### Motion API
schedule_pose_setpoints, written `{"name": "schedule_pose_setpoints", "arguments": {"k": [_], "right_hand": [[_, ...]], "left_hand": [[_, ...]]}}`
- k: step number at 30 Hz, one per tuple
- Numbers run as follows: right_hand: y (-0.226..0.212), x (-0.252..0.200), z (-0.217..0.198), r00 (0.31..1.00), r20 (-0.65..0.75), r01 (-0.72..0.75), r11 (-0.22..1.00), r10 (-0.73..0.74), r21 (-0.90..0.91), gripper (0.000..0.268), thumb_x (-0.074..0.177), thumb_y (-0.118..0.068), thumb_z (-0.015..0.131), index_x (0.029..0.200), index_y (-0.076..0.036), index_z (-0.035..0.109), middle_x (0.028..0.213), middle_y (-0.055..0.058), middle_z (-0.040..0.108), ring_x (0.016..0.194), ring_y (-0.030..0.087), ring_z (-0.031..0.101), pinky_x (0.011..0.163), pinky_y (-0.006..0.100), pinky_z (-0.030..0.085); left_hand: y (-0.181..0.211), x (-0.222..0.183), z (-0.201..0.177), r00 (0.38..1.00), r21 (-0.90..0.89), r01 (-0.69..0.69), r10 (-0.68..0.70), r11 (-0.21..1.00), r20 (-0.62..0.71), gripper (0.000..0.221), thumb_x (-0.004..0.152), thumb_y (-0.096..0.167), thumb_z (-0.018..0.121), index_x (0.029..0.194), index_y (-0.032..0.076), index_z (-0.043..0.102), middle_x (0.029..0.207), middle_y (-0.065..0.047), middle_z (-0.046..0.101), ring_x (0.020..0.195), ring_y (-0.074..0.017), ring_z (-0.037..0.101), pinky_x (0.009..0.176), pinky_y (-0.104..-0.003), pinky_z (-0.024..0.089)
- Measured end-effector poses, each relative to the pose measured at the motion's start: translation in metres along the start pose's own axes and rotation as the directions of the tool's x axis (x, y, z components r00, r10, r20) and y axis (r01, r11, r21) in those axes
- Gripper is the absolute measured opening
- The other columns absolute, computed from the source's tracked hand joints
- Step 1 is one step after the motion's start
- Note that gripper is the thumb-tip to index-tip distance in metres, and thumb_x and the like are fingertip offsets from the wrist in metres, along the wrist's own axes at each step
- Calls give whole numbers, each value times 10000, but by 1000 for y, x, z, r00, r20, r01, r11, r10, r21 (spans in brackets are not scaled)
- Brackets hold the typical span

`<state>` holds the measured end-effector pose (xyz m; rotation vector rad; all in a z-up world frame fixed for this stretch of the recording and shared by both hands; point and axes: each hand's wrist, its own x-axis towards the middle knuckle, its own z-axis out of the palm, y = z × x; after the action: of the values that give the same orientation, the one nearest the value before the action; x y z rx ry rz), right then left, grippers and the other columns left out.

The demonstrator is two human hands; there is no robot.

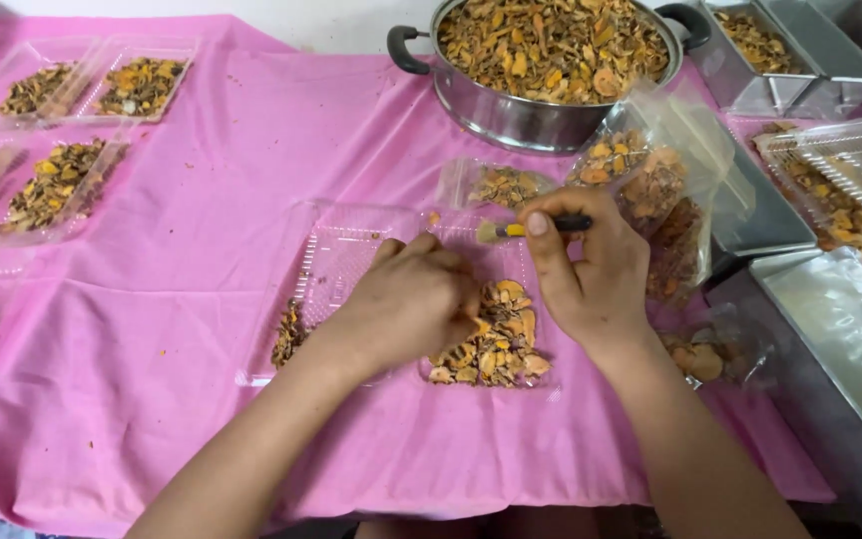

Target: Sorting and packaging dried herbal tea materials into plastic containers using hands and a brush.

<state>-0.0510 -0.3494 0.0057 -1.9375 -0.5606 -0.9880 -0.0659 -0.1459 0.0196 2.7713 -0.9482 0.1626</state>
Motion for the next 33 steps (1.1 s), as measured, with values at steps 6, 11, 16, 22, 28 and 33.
{"name": "schedule_pose_setpoints", "arguments": {"k": [6, 11, 16, 22, 28, 33], "right_hand": [[-12, 11, -10, 974, -182, 169, 970, -136, 177, 217, 1099, -208, 600, 992, -19, 590, 864, 154, 739, 634, 202, 682, 580, 278, 538], [-28, 11, -2, 962, -253, 191, 915, -103, 354, 333, 1110, -367, 527, 1030, -45, 512, 935, 201, 737, 652, 196, 711, 562, 256, 568], [-35, -1, -3, 993, -114, 32, 891, 22, 452, 301, 1097, -321, 499, 988, -45, 546, 816, 187, 749, 536, 180, 706, 481, 239, 580], [-48, 2, -8, 993, 41, 97, 950, -114, 298, 379, 1090, -356, 455, 1061, -7, 600, 933, 132, 751, 621, 176, 765, 504, 197, 576], [-14, 0, -3, 963, -53, 268, 905, -266, 329, 288, 1081, -290, 548, 1089, -13, 628, 1016, 132, 727, 700, 152, 749, 625, 214, 625], [-17, -18, 21, 844, 401, 471, 850, -357, -236, 334, 1044, -337, 517, 1057, -75, 725, 1083, 91, 764, 947, 233, 738, 702, 332, 625]], "left_hand": [[-23, 27, 5, 907, -593, 251, -399, 766, -132, 273, 890, 302, 665, 1134, 232, 763, 795, 13, 783, 912, -208, 748, 847, -350, 536], [-23, 30, 16, 825, -846, 223, -556, 485, -102, 366, 913, 226, 653, 1258, 126, 727, 834, -19, 798, 887, -131, 751, 889, -309, 539], [-28, 15, 18, 764, -783, 275, -621, 558, -174, 322, 929, 253, 670, 1234, 176, 741, 833, -24, 807, 919, -147, 771, 875, -326, 560], [-23, 10, 0, 823, -846, 88, -517, 525, -235, 274, 949, 2, 507, 1041, 123, 735, 947, -24, 775, 861, -149, 741, 749, -260, 632], [-63, -19, -34, 738, -412, 31, -298, 911, -606, 145, 1007, 23, 614, 1094, 35, 728, 915, -60, 778, 441, -31, 453, 346, -161, 407], [-70, -34, -62, 759, -228, 627, -650, 745, -35, 278, 869, 273, 559, 950, 278, 825, 1081, 57, 786, 1213, -339, 529, 1020, -541, 382]]}}
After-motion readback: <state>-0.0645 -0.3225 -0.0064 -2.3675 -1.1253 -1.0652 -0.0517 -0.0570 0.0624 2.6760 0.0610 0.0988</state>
